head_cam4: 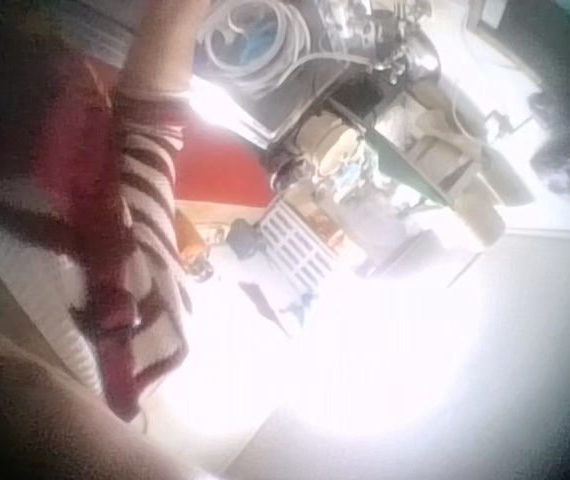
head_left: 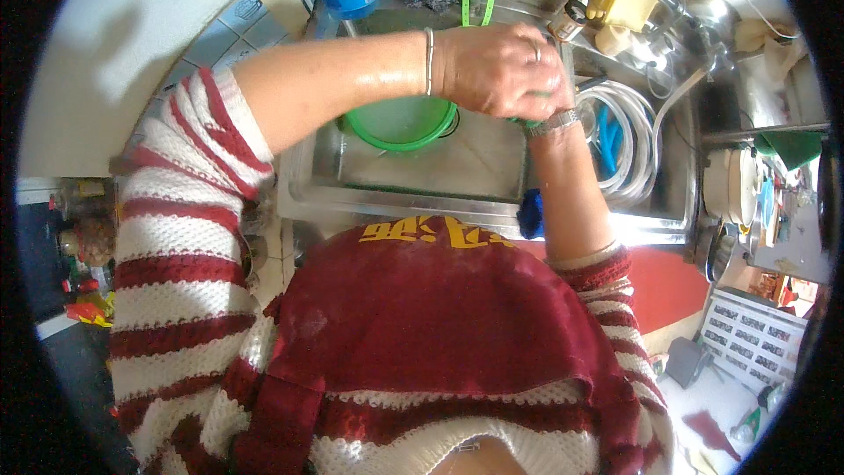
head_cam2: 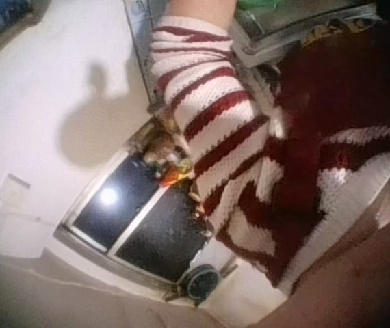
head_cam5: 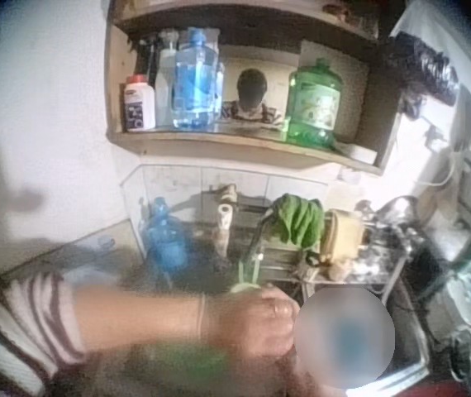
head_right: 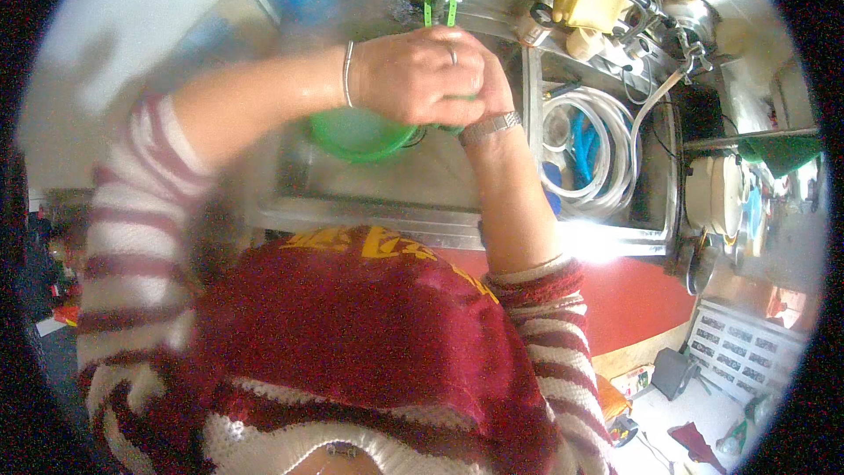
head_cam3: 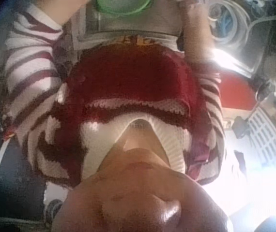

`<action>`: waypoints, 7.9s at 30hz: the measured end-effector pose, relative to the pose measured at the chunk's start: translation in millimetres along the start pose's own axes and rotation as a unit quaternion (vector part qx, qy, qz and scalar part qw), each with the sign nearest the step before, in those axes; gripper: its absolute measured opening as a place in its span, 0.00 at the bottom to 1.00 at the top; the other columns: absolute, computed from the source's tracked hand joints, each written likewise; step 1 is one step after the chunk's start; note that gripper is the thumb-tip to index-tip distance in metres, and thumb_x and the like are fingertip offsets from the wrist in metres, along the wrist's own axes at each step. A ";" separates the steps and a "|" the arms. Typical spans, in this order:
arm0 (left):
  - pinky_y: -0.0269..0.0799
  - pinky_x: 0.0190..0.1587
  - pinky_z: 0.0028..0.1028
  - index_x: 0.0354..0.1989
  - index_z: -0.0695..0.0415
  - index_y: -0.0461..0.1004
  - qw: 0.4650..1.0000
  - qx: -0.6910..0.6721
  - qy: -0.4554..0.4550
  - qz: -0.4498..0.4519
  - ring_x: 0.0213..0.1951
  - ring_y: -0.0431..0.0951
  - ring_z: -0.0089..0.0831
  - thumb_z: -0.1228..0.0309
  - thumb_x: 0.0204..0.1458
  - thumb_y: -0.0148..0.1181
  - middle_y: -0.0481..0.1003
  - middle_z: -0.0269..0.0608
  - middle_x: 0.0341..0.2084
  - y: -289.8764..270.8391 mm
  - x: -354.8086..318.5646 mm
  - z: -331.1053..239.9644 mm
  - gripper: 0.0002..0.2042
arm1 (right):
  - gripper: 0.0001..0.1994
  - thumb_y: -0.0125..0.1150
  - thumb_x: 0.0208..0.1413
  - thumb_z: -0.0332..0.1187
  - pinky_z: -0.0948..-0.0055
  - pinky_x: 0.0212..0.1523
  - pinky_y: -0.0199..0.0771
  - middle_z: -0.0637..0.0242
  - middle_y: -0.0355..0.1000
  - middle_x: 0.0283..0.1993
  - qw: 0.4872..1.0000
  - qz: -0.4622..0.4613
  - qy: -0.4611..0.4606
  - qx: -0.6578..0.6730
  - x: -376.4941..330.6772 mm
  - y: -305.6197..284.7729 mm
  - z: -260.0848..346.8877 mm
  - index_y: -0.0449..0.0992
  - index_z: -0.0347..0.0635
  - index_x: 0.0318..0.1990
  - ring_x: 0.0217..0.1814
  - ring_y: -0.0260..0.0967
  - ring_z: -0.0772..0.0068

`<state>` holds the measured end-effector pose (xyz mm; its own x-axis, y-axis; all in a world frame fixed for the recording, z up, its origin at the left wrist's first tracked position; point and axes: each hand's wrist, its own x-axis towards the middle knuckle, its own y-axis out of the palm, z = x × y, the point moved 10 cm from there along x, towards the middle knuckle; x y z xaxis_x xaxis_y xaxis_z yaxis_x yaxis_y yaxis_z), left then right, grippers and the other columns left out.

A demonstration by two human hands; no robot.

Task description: The person washes a blue cloth and a green cloth in a green basin at the sink, rinsing and wringing each repeatedly. After finishing, they use the green cloth to wipe the countertop near bowls of food.

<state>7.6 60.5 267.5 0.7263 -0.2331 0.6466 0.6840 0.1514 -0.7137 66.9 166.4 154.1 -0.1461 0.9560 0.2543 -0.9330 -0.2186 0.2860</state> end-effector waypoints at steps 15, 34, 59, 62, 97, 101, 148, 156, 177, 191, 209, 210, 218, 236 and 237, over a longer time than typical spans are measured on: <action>0.74 0.39 0.33 0.39 0.61 0.73 0.168 -0.556 -0.640 -0.502 0.33 0.75 0.31 0.69 0.55 0.58 0.75 0.40 0.32 97.3 -154.5 65.7 0.09 | 0.14 0.63 0.40 0.23 0.74 0.38 0.73 0.63 0.75 0.33 0.934 -0.266 -0.043 -0.236 -13.7 13.8 69.3 0.75 0.34 0.39 0.33 0.72 0.73; 0.72 0.47 0.32 0.43 0.58 0.74 0.492 -0.749 -0.441 0.037 0.42 0.76 0.30 0.57 0.57 0.53 0.77 0.41 0.40 164.7 -61.1 91.5 0.17 | 0.22 0.66 0.20 0.23 0.66 0.37 0.77 0.61 0.74 0.37 0.734 0.188 -0.339 -0.558 -36.9 108.3 121.8 0.78 0.40 0.34 0.38 0.73 0.57; 0.68 0.48 0.51 0.67 0.54 0.51 -0.137 -0.421 -0.857 -0.263 0.46 0.72 0.48 0.45 0.58 0.47 0.65 0.52 0.53 231.2 -477.1 -170.5 0.34 | 0.09 0.56 0.43 0.19 0.78 0.38 0.69 0.68 0.74 0.30 0.854 -0.362 0.066 -0.367 -147.0 -120.6 -39.5 0.77 0.38 0.34 0.33 0.70 0.78; 0.67 0.50 0.51 0.60 0.49 0.61 -0.100 -0.340 -0.901 -0.249 0.43 0.74 0.45 0.53 0.58 0.54 0.70 0.50 0.47 225.9 -541.3 -182.7 0.25 | 0.08 0.58 0.45 0.19 0.82 0.25 0.64 0.72 0.70 0.25 0.864 -0.460 0.096 -0.181 -171.4 -140.9 -29.6 0.78 0.38 0.33 0.24 0.63 0.84; 0.75 0.31 0.47 0.35 0.63 0.72 0.706 0.131 -0.608 0.339 0.26 0.78 0.52 0.70 0.52 0.53 0.76 0.55 0.23 54.1 -181.0 -15.5 0.09 | 0.09 0.63 0.42 0.21 0.83 0.25 0.63 0.73 0.71 0.27 0.853 -0.496 0.089 -0.134 -229.8 -150.1 20.9 0.77 0.39 0.34 0.24 0.63 0.85; 0.75 0.33 0.43 0.29 0.63 0.70 0.666 0.125 -0.711 0.185 0.27 0.78 0.52 0.70 0.45 0.61 0.74 0.57 0.19 22.6 -225.4 -7.8 0.10 | 0.09 0.63 0.42 0.21 0.83 0.24 0.62 0.72 0.71 0.27 0.852 -0.496 0.088 -0.146 -222.8 -143.7 20.3 0.77 0.39 0.34 0.24 0.63 0.85; 0.71 0.37 0.30 0.47 0.65 0.72 0.628 -0.111 -0.710 -0.299 0.34 0.76 0.28 0.61 0.60 0.51 0.78 0.43 0.37 10.6 -277.5 131.6 0.18 | 0.12 0.60 0.42 0.17 0.74 0.34 0.72 0.65 0.73 0.32 0.823 -0.544 0.157 -0.039 -203.4 -109.9 -27.7 0.76 0.36 0.37 0.31 0.69 0.72; 0.76 0.33 0.41 0.45 0.62 0.70 0.019 -0.142 -0.976 -0.161 0.35 0.79 0.41 0.68 0.55 0.56 0.77 0.48 0.37 162.5 -515.6 -109.0 0.13 | 0.12 0.60 0.43 0.20 0.70 0.34 0.72 0.63 0.73 0.32 0.803 -0.558 0.210 0.018 -179.2 -96.8 -60.8 0.76 0.34 0.39 0.32 0.70 0.67; 0.73 0.35 0.37 0.52 0.53 0.67 -0.059 -0.418 -0.862 -0.281 0.43 0.75 0.33 0.55 0.59 0.53 0.71 0.40 0.44 178.8 -389.3 -127.3 0.18 | 0.16 0.47 0.57 0.40 0.52 0.50 0.72 0.52 0.74 0.41 0.777 -0.446 0.310 0.318 -135.0 -43.0 -170.5 0.72 0.36 0.40 0.45 0.72 0.50; 0.69 0.43 0.25 0.43 0.57 0.73 0.335 -0.356 -0.808 -0.329 0.39 0.70 0.22 0.73 0.50 0.66 0.72 0.33 0.37 98.6 -368.3 -14.8 0.13 | 0.20 0.48 0.62 0.49 0.48 0.57 0.64 0.61 0.69 0.55 0.776 -0.275 0.476 0.309 -100.1 30.5 -249.9 0.67 0.45 0.54 0.57 0.66 0.55; 0.72 0.38 0.26 0.40 0.59 0.76 0.697 0.005 -0.714 -0.073 0.31 0.75 0.26 0.77 0.53 0.59 0.76 0.40 0.31 32.6 -269.4 96.3 0.07 | 0.26 0.45 0.64 0.49 0.36 0.55 0.64 0.52 0.60 0.55 0.672 -0.324 0.600 0.288 -151.1 21.4 -327.0 0.59 0.41 0.62 0.58 0.62 0.43; 0.72 0.37 0.26 0.41 0.59 0.75 0.632 -0.053 -0.762 -0.133 0.30 0.74 0.25 0.76 0.53 0.60 0.76 0.40 0.32 36.5 -287.5 96.3 0.07 | 0.26 0.45 0.64 0.49 0.37 0.55 0.65 0.52 0.60 0.55 0.675 -0.325 0.596 0.289 -150.5 20.0 -327.0 0.59 0.40 0.62 0.58 0.62 0.44; 0.59 0.61 0.40 0.60 0.62 0.61 0.526 -0.029 -0.842 0.117 0.59 0.64 0.54 0.66 0.58 0.52 0.66 0.60 0.55 108.4 -406.2 64.9 0.23 | 0.24 0.46 0.63 0.46 0.49 0.47 0.72 0.52 0.63 0.51 0.693 -0.399 0.548 0.245 -148.1 -0.5 -317.7 0.61 0.39 0.59 0.52 0.66 0.49; 0.65 0.57 0.53 0.68 0.32 0.53 0.569 0.012 -0.750 0.338 0.65 0.52 0.54 0.74 0.52 0.56 0.45 0.41 0.70 233.9 -475.0 32.7 0.35 | 0.30 0.49 0.62 0.47 0.36 0.61 0.53 0.64 0.53 0.71 0.786 -0.258 0.562 0.016 -58.2 -24.4 -387.0 0.52 0.58 0.70 0.70 0.52 0.51; 0.64 0.58 0.56 0.68 0.28 0.50 0.506 -0.051 -0.804 0.308 0.66 0.50 0.55 0.72 0.52 0.56 0.41 0.38 0.71 237.3 -483.2 23.5 0.36 | 0.30 0.48 0.62 0.48 0.33 0.61 0.51 0.64 0.52 0.71 0.789 -0.253 0.560 0.001 -58.7 -26.2 -385.6 0.51 0.58 0.70 0.70 0.52 0.50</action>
<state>-179.4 231.6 -207.9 -0.0275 0.9238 -0.3819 0.3469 -0.3495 -0.8704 -27.0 191.4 -224.6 0.0435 0.4941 -0.8683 -0.9647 0.2466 0.0920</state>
